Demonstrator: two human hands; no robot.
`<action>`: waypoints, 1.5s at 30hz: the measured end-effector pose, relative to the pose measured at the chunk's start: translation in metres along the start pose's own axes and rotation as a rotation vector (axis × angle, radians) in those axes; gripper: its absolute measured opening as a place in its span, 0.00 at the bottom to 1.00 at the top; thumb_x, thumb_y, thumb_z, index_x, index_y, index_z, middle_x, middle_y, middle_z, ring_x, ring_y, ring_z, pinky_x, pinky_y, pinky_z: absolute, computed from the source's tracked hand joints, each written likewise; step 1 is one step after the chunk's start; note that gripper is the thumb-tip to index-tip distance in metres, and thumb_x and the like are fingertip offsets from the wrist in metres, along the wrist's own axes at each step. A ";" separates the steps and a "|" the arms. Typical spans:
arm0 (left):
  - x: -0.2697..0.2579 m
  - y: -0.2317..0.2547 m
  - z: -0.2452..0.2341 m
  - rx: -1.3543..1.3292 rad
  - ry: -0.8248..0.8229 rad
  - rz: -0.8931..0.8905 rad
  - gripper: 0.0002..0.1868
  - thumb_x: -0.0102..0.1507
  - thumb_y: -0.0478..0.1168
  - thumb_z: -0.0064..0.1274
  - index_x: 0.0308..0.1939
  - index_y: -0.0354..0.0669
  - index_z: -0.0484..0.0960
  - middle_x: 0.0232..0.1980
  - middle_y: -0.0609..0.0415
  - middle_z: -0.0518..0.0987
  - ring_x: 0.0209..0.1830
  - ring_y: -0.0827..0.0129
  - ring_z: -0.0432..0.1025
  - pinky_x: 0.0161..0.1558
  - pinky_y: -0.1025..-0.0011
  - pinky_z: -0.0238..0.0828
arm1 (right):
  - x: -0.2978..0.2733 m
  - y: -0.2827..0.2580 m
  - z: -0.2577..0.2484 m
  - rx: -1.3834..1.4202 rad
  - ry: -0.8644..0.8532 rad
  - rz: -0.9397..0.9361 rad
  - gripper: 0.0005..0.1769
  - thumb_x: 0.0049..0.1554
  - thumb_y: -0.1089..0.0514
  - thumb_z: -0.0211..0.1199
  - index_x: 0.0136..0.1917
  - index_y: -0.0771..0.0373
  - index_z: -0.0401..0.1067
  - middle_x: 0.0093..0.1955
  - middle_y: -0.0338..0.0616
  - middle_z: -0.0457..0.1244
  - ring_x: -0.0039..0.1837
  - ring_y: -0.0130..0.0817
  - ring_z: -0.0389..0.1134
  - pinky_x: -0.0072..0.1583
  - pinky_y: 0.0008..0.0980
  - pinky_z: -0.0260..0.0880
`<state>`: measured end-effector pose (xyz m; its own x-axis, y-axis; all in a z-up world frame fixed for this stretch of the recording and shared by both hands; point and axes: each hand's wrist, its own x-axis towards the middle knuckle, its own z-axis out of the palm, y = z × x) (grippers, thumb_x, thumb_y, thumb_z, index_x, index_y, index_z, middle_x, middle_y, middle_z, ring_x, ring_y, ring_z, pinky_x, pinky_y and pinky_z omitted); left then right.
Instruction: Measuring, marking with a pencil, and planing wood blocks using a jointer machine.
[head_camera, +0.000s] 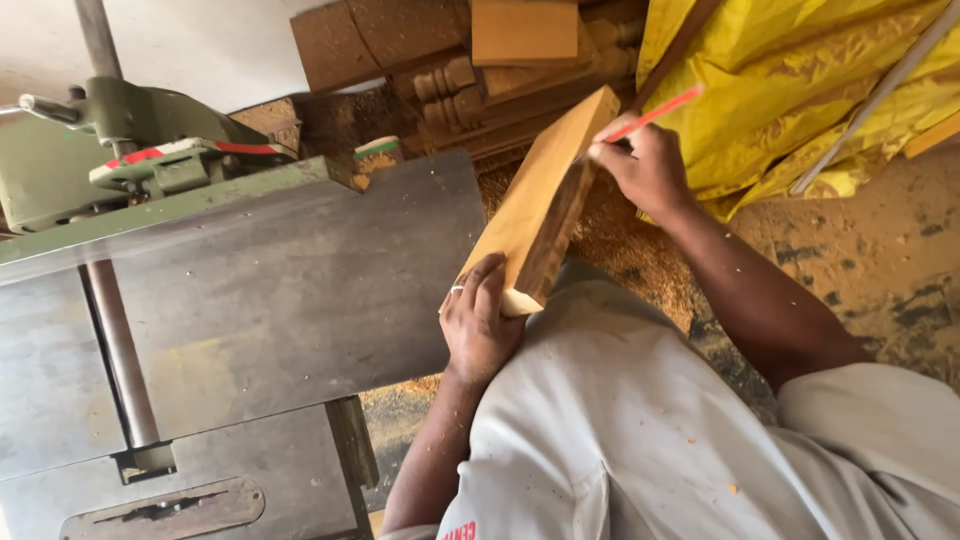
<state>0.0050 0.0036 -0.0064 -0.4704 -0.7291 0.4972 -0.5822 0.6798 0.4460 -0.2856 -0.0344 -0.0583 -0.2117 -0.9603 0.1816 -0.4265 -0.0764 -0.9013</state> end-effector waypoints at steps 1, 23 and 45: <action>0.004 -0.001 -0.001 0.019 0.017 0.014 0.27 0.51 0.35 0.69 0.52 0.39 0.76 0.59 0.50 0.81 0.55 0.54 0.79 0.55 0.58 0.78 | 0.013 0.004 0.002 -0.128 0.109 0.073 0.04 0.63 0.60 0.65 0.48 0.63 0.77 0.42 0.43 0.71 0.40 0.31 0.71 0.43 0.33 0.70; 0.013 0.000 -0.002 0.051 0.039 0.019 0.25 0.51 0.37 0.70 0.50 0.40 0.77 0.56 0.51 0.81 0.50 0.55 0.80 0.49 0.59 0.79 | -0.020 -0.049 0.010 -0.096 -0.006 -0.253 0.06 0.60 0.60 0.67 0.46 0.65 0.75 0.40 0.46 0.70 0.43 0.33 0.72 0.45 0.34 0.71; 0.009 0.000 -0.002 0.002 0.001 0.013 0.28 0.50 0.38 0.71 0.52 0.39 0.77 0.59 0.50 0.80 0.54 0.54 0.79 0.54 0.58 0.77 | -0.043 -0.127 0.005 -0.026 -0.214 -0.362 0.06 0.59 0.60 0.67 0.44 0.63 0.72 0.40 0.46 0.68 0.45 0.35 0.72 0.48 0.38 0.72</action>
<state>0.0019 -0.0026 -0.0008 -0.4771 -0.7203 0.5036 -0.5774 0.6889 0.4383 -0.2177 0.0154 0.0460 0.1422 -0.9069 0.3966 -0.4621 -0.4152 -0.7837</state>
